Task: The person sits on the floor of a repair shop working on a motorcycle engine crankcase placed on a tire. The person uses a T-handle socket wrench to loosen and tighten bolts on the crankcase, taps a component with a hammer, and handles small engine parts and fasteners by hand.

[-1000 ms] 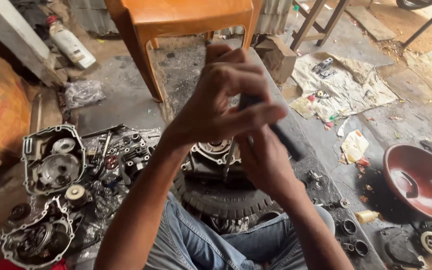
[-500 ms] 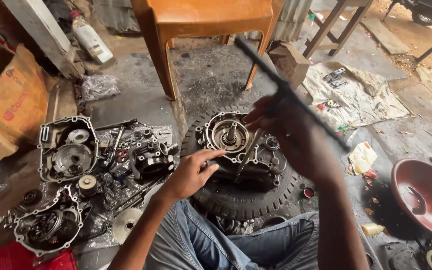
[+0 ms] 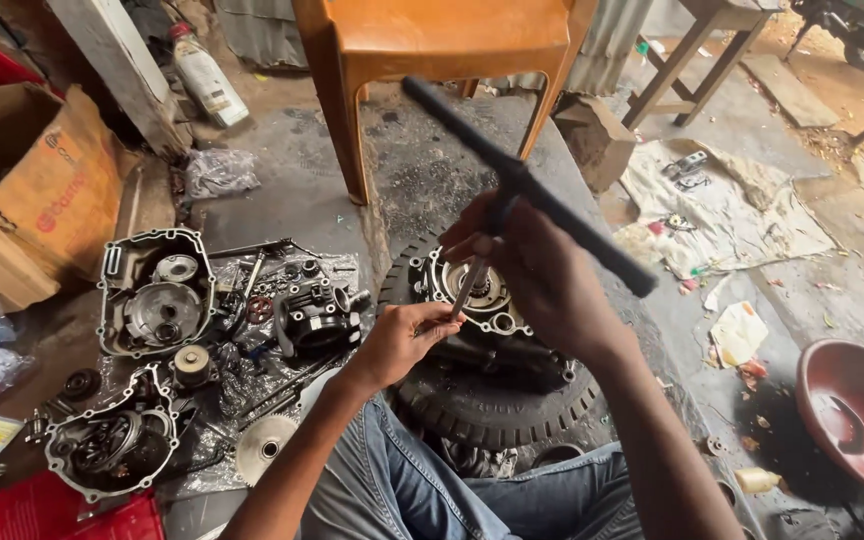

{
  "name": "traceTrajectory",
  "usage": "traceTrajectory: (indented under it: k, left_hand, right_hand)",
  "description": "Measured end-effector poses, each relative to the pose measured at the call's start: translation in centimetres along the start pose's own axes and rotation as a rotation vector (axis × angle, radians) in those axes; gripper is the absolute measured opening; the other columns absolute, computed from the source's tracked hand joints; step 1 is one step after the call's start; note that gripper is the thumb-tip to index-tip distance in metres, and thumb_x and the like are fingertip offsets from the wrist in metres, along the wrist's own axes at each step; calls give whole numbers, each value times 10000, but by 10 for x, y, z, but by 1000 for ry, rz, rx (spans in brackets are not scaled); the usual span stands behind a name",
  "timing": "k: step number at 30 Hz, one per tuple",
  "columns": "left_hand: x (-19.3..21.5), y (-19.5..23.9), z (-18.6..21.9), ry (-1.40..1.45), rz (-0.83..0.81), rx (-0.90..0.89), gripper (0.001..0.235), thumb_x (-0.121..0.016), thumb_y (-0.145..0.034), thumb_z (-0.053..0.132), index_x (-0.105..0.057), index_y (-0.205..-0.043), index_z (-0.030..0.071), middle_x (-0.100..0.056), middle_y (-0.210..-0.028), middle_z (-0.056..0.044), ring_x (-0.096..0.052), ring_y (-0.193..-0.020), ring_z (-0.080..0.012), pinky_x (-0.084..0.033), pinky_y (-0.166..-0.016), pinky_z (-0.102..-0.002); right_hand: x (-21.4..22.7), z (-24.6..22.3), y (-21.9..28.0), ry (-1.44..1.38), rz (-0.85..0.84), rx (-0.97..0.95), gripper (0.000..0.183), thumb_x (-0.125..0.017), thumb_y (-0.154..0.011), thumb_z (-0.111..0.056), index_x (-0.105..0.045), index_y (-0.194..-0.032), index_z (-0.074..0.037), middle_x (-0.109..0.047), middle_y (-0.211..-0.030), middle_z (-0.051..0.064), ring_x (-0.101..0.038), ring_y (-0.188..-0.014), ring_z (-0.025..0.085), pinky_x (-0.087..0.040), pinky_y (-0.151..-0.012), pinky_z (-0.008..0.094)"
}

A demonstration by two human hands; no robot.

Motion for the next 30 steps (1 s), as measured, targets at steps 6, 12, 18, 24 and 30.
traceTrajectory:
  k: [6, 12, 18, 24, 30]
  left_hand:
    - [15, 1, 15, -38, 123, -16, 269, -727, -926, 123, -734, -1178, 30, -798, -1058, -118, -791, -930, -175, -662, -795, -286]
    - [18, 3, 2, -17, 166, -38, 268, -755, -910, 115, -743, -1163, 25, -806, -1016, -117, -794, -888, -167, -665, -769, -279]
    - [13, 0, 8, -29, 158, -69, 241, -755, -915, 123, -758, -1141, 40, -809, -1005, -102, -795, -872, -155, -668, -756, -264]
    - [23, -14, 91, -251, 240, -130, 265, -728, -950, 209, -723, -1125, 11, -759, -934, -84, -718, -715, -169, -590, -612, -303]
    - [38, -20, 119, -346, 286, -263, 347, -690, -978, 235, -680, -1216, -18, -700, -990, -136, -718, -774, -182, -611, -659, -310]
  right_hand:
    - [-1, -4, -13, 103, -30, -5, 182, -487, -1119, -34, -511, -1291, 22, -683, -1238, 169, -731, -1176, 249, -600, -1022, 417]
    - [3, 8, -19, -5, -77, -99, 293, -487, -1081, -8, -472, -1370, 33, -653, -1249, 133, -693, -1205, 238, -611, -1047, 400]
    - [0, 6, -13, 296, -191, -133, 278, -570, -1049, 36, -626, -1315, -22, -734, -1235, 134, -707, -1216, 237, -581, -1072, 393]
    - [10, -8, -5, 700, 164, 25, 369, -701, -951, -80, -577, -1275, 46, -655, -1276, 185, -643, -1200, 267, -521, -1034, 397]
    - [29, 30, 1, 774, 200, -563, 373, -685, -975, -288, -668, -1305, -116, -747, -1316, 44, -767, -1161, 142, -578, -998, 321]
Point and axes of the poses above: each hand's wrist, its own y-axis away from the middle knuckle, its own x-axis out of the back of the hand, z = x × y, the point moved 9 cm from there along -y, towards the middle knuckle
